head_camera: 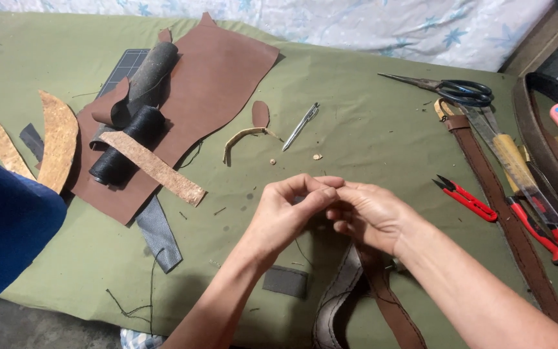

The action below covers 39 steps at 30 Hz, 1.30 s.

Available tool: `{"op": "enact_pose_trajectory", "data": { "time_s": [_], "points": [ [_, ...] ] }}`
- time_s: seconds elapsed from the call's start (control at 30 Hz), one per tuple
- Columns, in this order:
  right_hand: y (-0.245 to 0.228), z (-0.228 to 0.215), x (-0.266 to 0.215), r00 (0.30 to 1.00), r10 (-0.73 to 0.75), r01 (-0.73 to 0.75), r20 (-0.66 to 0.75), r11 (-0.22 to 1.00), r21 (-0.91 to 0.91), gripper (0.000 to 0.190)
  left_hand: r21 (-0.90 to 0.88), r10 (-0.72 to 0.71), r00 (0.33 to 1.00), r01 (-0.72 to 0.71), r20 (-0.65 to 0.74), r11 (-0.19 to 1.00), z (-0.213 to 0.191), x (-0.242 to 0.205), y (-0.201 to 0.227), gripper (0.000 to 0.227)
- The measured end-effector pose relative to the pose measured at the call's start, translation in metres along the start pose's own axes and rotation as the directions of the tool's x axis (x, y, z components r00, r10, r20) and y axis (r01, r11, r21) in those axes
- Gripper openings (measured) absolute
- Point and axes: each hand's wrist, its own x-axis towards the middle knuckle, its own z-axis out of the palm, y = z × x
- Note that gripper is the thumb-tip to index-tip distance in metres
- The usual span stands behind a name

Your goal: Hand-sewing leather components together using a needle, thread, and awl on a workshop table.

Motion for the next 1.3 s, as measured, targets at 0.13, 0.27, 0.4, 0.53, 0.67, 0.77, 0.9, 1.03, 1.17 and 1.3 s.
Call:
{"op": "enact_pose_trajectory", "data": {
  "time_s": [0.13,0.27,0.4,0.53,0.67,0.77,0.9,1.03,1.17,1.3],
  "points": [
    [0.005,0.003,-0.002,0.999,0.032,-0.033,0.04,0.999,0.015,0.02,-0.049,-0.087,0.995,0.085,-0.048,0.995,-0.01,-0.005,0.001,0.025],
    [0.01,0.003,-0.007,1.0,0.02,-0.021,-0.016,0.997,-0.069,0.025,-0.011,-0.095,0.987,0.094,-0.127,0.995,-0.013,0.01,-0.02,0.02],
    [0.012,-0.027,-0.003,0.935,-0.288,0.186,-0.208,0.895,-0.406,0.036,-0.07,-0.107,0.963,0.092,-0.249,0.993,-0.014,0.004,-0.01,0.026],
    [-0.039,-0.115,-0.019,0.746,-0.463,0.149,-0.479,0.816,-0.558,0.013,-0.153,-0.218,0.937,0.182,-0.273,0.971,-0.014,0.002,0.008,0.017],
    [-0.055,-0.272,0.019,0.599,-0.669,0.224,-0.441,0.668,-0.709,0.012,-0.116,-0.242,0.922,0.216,-0.302,0.969,-0.004,0.006,0.01,0.02],
    [-0.057,-0.298,0.022,0.627,-0.667,0.202,-0.402,0.638,-0.743,0.014,-0.123,-0.252,0.913,0.224,-0.32,0.967,0.004,0.011,0.004,0.019],
    [-0.063,-0.231,0.004,0.733,-0.565,0.132,-0.378,0.664,-0.736,0.018,-0.153,-0.281,0.898,0.242,-0.34,0.958,0.004,0.006,0.014,0.021],
    [-0.071,-0.156,0.015,0.786,-0.491,0.028,-0.375,0.635,-0.772,0.015,-0.19,-0.282,0.888,0.226,-0.364,0.956,-0.002,0.004,0.018,0.02],
    [-0.085,-0.075,0.019,0.869,-0.443,0.038,-0.22,0.504,-0.863,0.02,-0.171,-0.292,0.878,0.244,-0.379,0.955,-0.008,-0.007,0.03,0.022],
    [-0.088,-0.022,0.007,0.909,-0.37,0.013,-0.193,0.487,-0.873,0.019,-0.198,-0.255,0.877,0.188,-0.408,0.962,-0.027,-0.011,0.02,0.022]
  ]
}}
